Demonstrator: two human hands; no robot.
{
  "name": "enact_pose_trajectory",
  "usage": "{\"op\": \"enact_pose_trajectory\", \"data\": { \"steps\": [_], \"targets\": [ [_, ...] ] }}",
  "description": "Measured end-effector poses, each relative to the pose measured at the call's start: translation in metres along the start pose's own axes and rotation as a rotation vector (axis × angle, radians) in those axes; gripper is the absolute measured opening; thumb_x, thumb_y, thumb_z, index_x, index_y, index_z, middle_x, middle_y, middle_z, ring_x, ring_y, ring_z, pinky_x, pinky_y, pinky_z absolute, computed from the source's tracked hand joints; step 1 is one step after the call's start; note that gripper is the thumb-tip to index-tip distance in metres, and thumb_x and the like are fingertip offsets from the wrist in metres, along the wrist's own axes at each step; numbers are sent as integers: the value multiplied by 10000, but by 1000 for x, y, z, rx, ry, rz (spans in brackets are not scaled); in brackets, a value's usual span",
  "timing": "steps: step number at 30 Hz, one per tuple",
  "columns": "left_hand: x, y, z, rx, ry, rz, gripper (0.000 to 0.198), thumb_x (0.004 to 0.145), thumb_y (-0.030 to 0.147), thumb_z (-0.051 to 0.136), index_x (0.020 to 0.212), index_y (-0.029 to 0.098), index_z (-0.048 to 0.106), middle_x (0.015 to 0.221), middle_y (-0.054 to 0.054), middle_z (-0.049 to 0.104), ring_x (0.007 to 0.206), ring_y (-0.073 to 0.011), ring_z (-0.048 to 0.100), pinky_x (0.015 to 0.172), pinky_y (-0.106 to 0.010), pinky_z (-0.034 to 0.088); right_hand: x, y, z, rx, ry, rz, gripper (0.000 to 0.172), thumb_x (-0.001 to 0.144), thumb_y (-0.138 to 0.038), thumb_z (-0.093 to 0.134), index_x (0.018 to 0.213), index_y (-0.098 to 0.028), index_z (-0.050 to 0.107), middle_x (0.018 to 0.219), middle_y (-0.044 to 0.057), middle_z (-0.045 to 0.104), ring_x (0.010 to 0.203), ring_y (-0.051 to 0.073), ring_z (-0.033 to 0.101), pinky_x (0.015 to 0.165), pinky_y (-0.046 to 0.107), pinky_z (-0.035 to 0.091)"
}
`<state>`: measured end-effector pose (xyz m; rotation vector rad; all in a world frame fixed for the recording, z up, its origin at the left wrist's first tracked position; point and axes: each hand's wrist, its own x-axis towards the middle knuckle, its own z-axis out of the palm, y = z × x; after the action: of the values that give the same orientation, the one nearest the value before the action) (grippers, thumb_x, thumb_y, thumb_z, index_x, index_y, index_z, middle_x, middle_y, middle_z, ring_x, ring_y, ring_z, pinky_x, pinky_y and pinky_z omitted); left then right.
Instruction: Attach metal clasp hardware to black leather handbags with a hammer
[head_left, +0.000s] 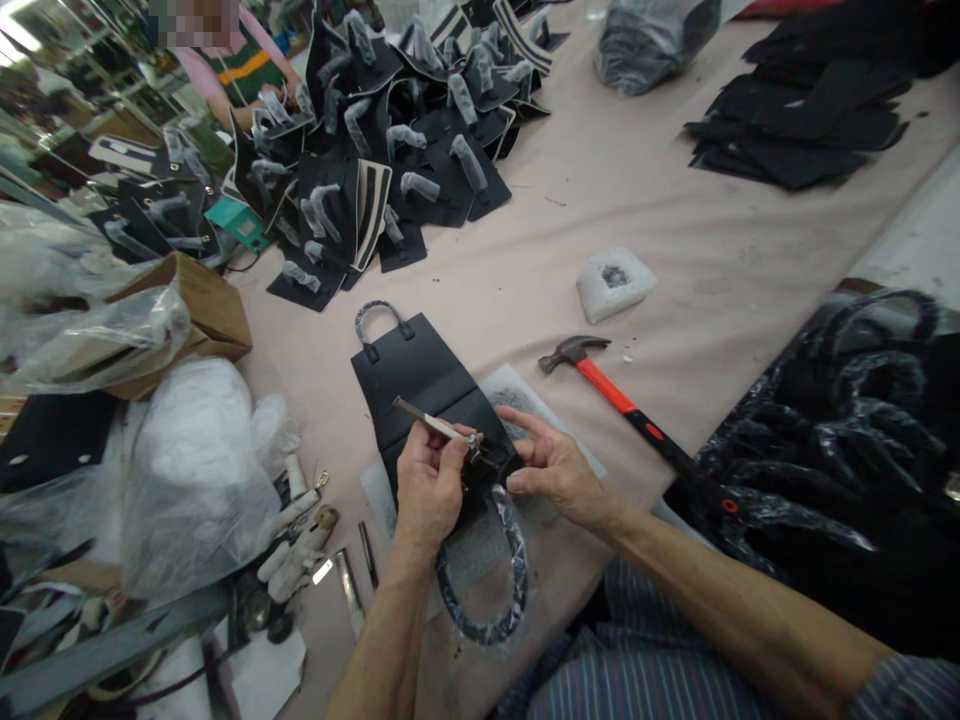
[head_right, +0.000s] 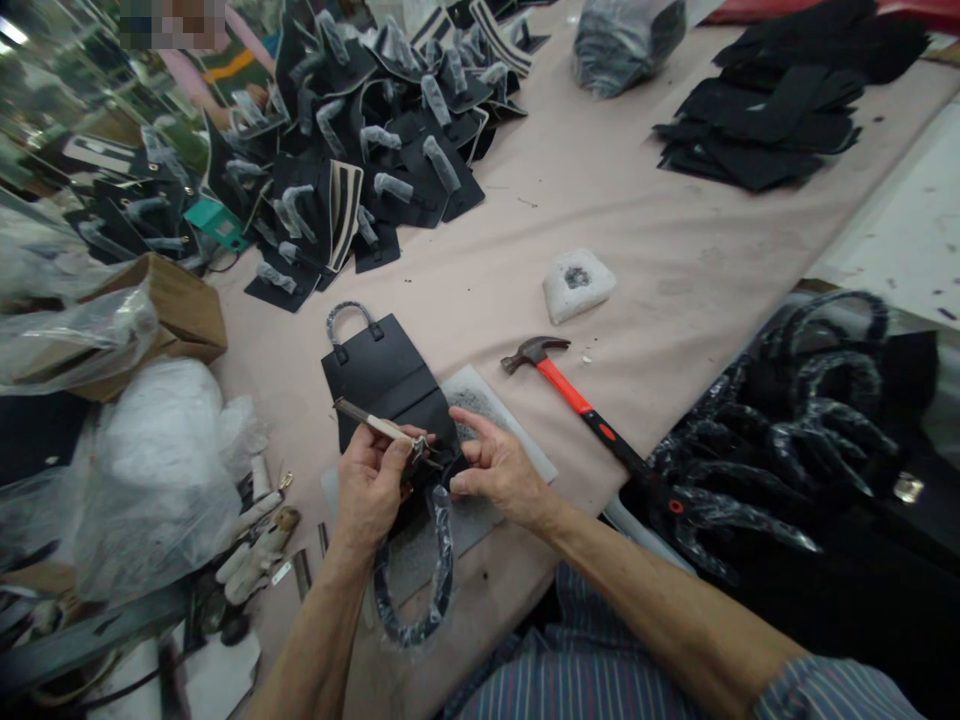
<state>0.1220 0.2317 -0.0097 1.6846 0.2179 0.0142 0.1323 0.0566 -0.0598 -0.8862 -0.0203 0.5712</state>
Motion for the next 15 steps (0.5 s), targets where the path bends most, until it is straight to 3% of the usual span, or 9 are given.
{"op": "enact_pose_trajectory", "data": {
  "steps": [10,15],
  "targets": [
    [1,1,2,22,-5,-27,217,923,370,665,994,174,607,960,-70,751,881,-201,743,777,-279,574,-2,0,-3,-32,8,23,995,666,-144,798,1535,-161,313,648,-81,661,571,132,639,586,258,492],
    [0,1,3,46,-4,-13,214,923,365,661,996,168,615,962,-78,751,898,-204,740,805,-287,571,-2,1,-3,-39,-6,-8,878,676,-133,780,1475,-209,423,651,-95,618,557,102,586,578,236,462]
  ]
}}
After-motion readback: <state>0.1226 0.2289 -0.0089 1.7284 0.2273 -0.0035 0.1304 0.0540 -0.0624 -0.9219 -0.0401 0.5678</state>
